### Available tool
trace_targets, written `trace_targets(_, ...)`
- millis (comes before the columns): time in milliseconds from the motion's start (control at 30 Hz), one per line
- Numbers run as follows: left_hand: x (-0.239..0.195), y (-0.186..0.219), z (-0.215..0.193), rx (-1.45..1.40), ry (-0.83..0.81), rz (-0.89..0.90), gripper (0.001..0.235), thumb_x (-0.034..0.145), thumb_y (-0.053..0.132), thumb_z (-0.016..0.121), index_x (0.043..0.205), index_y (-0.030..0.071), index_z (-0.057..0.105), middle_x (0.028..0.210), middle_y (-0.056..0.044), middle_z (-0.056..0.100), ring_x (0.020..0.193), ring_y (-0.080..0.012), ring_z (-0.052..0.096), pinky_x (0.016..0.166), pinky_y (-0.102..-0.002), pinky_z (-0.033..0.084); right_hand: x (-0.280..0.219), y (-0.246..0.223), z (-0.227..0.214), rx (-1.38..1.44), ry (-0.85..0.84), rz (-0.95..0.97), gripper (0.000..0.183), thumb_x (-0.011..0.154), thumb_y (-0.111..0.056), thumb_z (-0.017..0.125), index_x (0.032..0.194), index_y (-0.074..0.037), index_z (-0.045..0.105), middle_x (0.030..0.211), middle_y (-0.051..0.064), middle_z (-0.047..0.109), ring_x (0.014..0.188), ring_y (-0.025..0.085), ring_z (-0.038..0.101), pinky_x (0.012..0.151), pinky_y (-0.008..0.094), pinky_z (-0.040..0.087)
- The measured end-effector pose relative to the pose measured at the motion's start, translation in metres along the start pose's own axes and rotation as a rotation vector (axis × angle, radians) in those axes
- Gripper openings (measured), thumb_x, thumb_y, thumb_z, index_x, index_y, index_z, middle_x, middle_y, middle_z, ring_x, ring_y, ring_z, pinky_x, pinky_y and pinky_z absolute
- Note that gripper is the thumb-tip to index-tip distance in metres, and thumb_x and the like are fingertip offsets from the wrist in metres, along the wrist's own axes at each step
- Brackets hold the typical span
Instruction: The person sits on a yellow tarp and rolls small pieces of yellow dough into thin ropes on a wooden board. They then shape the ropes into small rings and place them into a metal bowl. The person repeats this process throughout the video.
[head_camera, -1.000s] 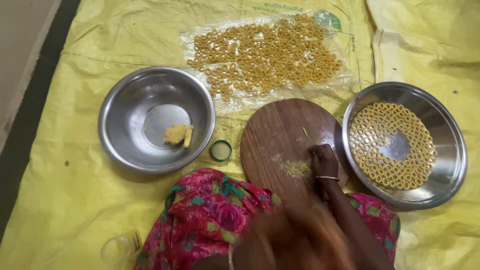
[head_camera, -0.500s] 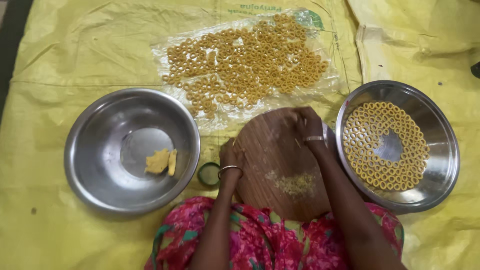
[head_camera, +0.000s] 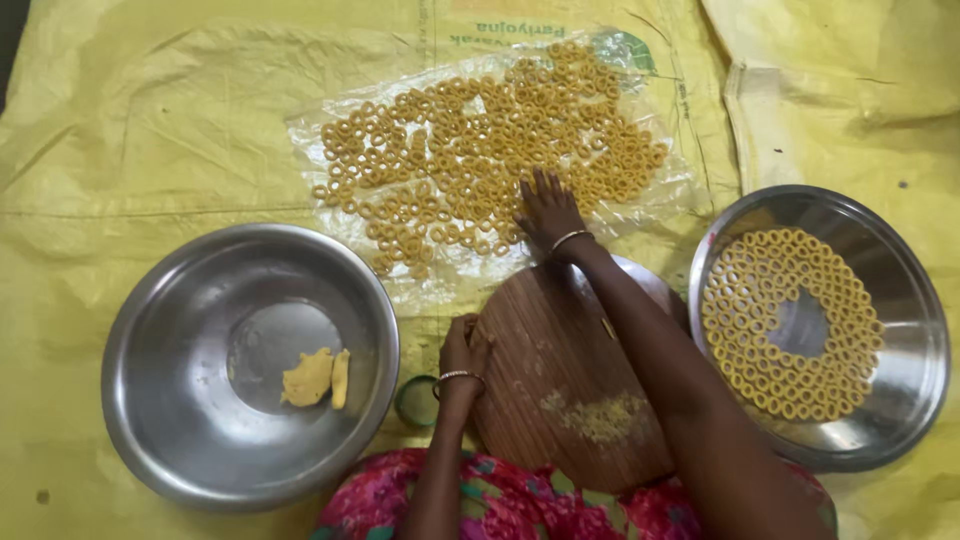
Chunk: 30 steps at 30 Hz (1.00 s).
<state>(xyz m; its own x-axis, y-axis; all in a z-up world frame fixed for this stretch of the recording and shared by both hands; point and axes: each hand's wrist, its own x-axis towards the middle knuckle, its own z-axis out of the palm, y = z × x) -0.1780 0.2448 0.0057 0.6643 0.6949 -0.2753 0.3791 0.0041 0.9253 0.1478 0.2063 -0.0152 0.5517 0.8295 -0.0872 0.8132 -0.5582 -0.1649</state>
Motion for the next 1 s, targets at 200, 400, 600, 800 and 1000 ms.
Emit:
trace_targets(200, -0.004, 0.007, -0.005, 0.036, -0.027, 0.001, 0.042, 0.087, 0.014, 0.075, 0.125, 0.005, 0.059, 0.117, -0.018, 0.071, 0.110, -0.0328, 0.069, 0.094, -0.041, 0.054, 0.021, -0.006, -0.011, -0.042, -0.101, 0.136, 0.075, 0.105, -0.051, 0.033, 0.166, -0.016, 0.007, 0.173, 0.014, -0.002, 0.159, 0.037, 0.000, 0.123, 0.062, 0.007)
trace_targets(400, -0.005, 0.013, -0.004, 0.032, -0.020, 0.020, 0.043, 0.087, 0.013, 0.074, 0.127, 0.005, 0.058, 0.124, -0.019, 0.069, 0.118, -0.0336, 0.066, 0.098, -0.041, 0.052, 0.052, -0.046, -0.023, -0.094, -0.003, 0.094, 0.074, 0.105, -0.056, 0.033, 0.167, -0.025, 0.006, 0.175, 0.007, -0.004, 0.160, 0.039, -0.001, 0.123, 0.065, 0.004)
trace_targets(600, -0.007, 0.019, -0.006, 0.058, -0.049, -0.033, 0.045, 0.090, 0.016, 0.073, 0.129, 0.005, 0.056, 0.128, -0.019, 0.066, 0.121, -0.0331, 0.064, 0.099, -0.042, 0.051, 0.066, -0.042, -0.016, -0.073, -0.121, 0.118, 0.073, 0.105, -0.058, 0.037, 0.165, -0.027, 0.009, 0.172, 0.009, -0.005, 0.158, 0.039, -0.003, 0.120, 0.070, 0.005)
trace_targets(800, -0.006, 0.025, -0.007, 0.041, -0.036, -0.027, 0.044, 0.088, 0.015, 0.073, 0.129, 0.005, 0.057, 0.127, -0.018, 0.068, 0.119, -0.0327, 0.066, 0.099, -0.041, 0.051, 0.090, 0.028, -0.006, 0.004, 0.072, 0.113, 0.062, 0.113, -0.057, 0.035, 0.167, -0.032, 0.018, 0.177, 0.006, 0.010, 0.163, 0.036, 0.010, 0.130, 0.063, 0.017)
trace_targets(1000, -0.008, 0.024, -0.007, 0.022, -0.040, -0.054, 0.045, 0.088, 0.016, 0.074, 0.128, 0.006, 0.057, 0.126, -0.017, 0.069, 0.118, -0.0316, 0.067, 0.098, -0.040, 0.052, 0.044, 0.066, -0.021, -0.070, -0.061, 0.335, 0.072, 0.104, -0.059, 0.035, 0.164, -0.029, 0.007, 0.172, 0.011, 0.003, 0.156, 0.038, -0.001, 0.121, 0.067, 0.005)
